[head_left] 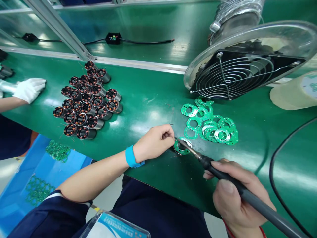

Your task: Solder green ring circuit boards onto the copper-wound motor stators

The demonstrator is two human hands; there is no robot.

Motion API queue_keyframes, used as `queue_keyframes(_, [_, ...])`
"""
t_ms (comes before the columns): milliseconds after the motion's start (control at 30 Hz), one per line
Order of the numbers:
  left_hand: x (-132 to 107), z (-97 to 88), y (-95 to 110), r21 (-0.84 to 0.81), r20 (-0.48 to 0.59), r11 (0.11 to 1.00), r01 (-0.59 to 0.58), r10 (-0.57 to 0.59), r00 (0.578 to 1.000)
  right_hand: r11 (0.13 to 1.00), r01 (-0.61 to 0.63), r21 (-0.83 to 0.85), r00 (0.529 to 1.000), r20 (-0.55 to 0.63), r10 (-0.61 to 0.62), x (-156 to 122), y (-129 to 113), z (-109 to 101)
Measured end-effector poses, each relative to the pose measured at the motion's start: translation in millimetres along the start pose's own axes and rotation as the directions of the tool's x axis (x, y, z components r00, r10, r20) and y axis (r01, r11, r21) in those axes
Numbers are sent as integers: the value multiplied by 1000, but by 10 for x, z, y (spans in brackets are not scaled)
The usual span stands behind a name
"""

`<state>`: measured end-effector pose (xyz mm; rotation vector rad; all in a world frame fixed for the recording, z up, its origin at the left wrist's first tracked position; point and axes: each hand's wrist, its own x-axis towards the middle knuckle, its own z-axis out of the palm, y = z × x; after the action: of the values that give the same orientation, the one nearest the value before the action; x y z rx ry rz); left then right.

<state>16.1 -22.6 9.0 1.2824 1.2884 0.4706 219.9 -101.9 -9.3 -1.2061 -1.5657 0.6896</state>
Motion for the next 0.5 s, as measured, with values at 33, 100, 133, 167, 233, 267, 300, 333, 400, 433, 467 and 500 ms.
queue_keyframes(33, [-2,2,2,6,-2,1000,-1,1,1000,1000,22,16,1000,1,-22,20,-3,15])
queue_keyframes(100, [-3,8,9,20,-4,1000,-4,4,1000,998,58,-4,997,43,-58,85,-10,58])
queue_keyframes(133, [0,12,13,28,-6,1000,-5,5,1000,996,70,-55,994,89,-65,130,-15,85])
queue_keyframes(167, [3,16,19,39,-9,999,-7,8,1000,988,96,-121,986,151,-78,180,-21,115])
queue_keyframes(233, [7,22,29,65,-18,998,-17,18,1000,950,195,-245,947,299,-117,278,-33,175])
queue_keyframes(267, [6,23,33,79,-22,997,-25,27,999,925,250,-288,923,361,-137,319,-36,200])
queue_keyframes(300, [0,21,35,91,-26,995,-35,38,999,904,292,-312,900,410,-149,350,-35,220])
queue_keyframes(333, [-10,15,34,101,-29,994,-45,48,998,893,316,-321,882,446,-152,372,-29,233])
queue_keyframes(400, [-45,-5,22,126,-14,990,-61,63,998,895,308,-323,873,470,-130,389,-3,238])
queue_keyframes(433, [-67,-18,13,148,11,986,-76,75,997,897,295,-329,878,465,-118,389,16,233])
queue_keyframes(467, [-90,-32,2,181,47,978,-101,94,994,896,288,-338,885,452,-113,387,37,225])
queue_keyframes(500, [-112,-45,-10,222,85,965,-138,122,989,890,288,-353,894,433,-117,383,58,218])
